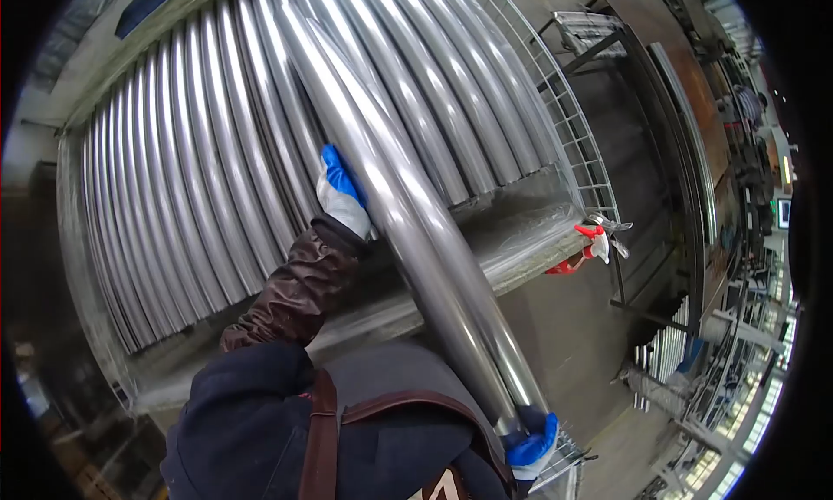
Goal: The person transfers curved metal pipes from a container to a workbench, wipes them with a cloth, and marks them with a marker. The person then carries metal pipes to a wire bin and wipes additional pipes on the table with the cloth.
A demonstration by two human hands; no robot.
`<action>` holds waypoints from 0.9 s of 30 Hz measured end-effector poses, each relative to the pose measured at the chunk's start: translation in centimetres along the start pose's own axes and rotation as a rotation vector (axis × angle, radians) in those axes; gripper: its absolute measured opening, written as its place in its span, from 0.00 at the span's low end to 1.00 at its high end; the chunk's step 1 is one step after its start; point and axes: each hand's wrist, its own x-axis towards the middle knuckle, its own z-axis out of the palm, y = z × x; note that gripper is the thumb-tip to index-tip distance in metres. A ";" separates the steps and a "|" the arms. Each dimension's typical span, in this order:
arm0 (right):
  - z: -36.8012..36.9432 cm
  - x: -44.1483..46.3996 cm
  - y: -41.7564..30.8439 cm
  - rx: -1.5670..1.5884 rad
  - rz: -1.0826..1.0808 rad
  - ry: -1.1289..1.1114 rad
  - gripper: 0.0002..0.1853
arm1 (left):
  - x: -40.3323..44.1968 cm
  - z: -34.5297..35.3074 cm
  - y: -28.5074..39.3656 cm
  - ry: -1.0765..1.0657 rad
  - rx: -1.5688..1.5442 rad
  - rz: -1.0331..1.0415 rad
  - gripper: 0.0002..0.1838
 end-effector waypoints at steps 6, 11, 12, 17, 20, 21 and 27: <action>8.4 2.5 4.1 0.384 0.277 -0.117 0.12 | 7.7 -0.3 8.8 -0.110 0.299 0.135 0.31; 20.6 5.7 5.9 0.430 0.647 -0.389 0.16 | 10.7 -1.1 11.0 0.086 0.667 0.070 0.33; 21.9 7.4 7.6 0.425 0.657 -0.402 0.16 | 11.3 -1.4 11.1 0.094 0.756 0.064 0.33; 30.1 14.1 14.2 0.430 0.805 -0.517 0.23 | 15.7 -7.0 7.7 -0.087 1.241 0.323 0.38; 33.4 15.5 15.7 0.466 0.888 -0.494 0.29 | 13.3 -8.9 4.7 -0.183 1.321 0.644 0.36; 34.1 16.3 15.8 0.428 0.866 -0.468 0.34 | 12.2 -9.4 3.9 -0.190 1.248 0.634 0.36; 33.0 16.2 14.2 0.319 0.876 -0.495 0.30 | 1.5 -10.7 0.4 -0.251 0.920 0.553 0.32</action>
